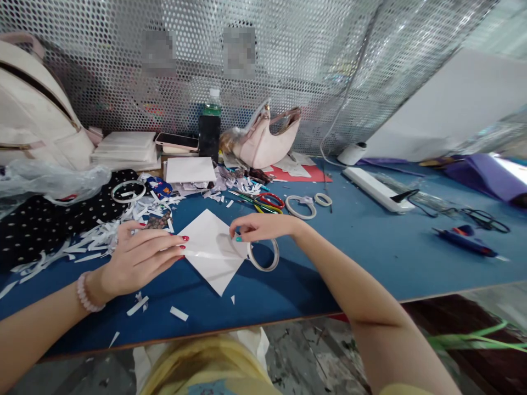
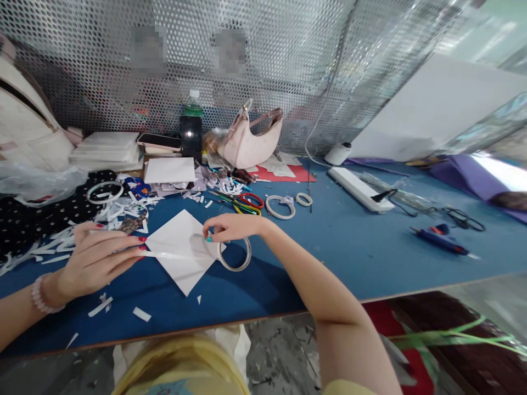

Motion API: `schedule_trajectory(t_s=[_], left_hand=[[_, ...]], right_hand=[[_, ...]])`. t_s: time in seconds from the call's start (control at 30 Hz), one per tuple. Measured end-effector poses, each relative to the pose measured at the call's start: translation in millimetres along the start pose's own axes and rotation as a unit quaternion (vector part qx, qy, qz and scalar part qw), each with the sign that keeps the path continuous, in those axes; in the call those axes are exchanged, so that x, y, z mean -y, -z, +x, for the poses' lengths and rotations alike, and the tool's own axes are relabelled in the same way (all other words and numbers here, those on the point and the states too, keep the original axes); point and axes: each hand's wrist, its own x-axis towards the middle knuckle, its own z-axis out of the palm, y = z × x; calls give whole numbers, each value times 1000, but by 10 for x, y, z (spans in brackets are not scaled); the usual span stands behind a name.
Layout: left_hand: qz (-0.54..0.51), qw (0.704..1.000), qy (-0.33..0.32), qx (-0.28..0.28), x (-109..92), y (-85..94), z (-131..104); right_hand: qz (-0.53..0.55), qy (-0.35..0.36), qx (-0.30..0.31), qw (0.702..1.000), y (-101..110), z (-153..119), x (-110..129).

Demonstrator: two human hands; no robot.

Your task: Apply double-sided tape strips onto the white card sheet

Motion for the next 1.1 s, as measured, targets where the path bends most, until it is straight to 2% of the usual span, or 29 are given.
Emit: schedule_trajectory(t_s=[0.17,0.33,0.4,0.57,0.67,0.8,0.9,1.1], left_hand=[[-10,1000,16,16,-7,4,-27],[-13,1000,-4,-12,-9,-19,-58],[-22,1000,4,-13,-5,-45,-87],[-56,997,43,42,-1,-70,-128],[-75,996,20,38,-20,-41,-68],[-83,996,-26,34,-35,-14,29],[-97,993,-57,30,-16,-20,50],[-147,985,-52,78,17,-81,52]], right_hand=[[-34,-61,-47,996,-22,11,14],[-49,-91,-11,995,-19,22,49],[-52,-89,4,995,-20,23,68],[-37,-44,63,996,-39,19,102],[-16,-23,98,995,-68,25,96],[-12,-8,112,994,-77,32,59],[-18,5,91,996,-5,-5,24],[29,-28,-30,999,209,-139,-119]])
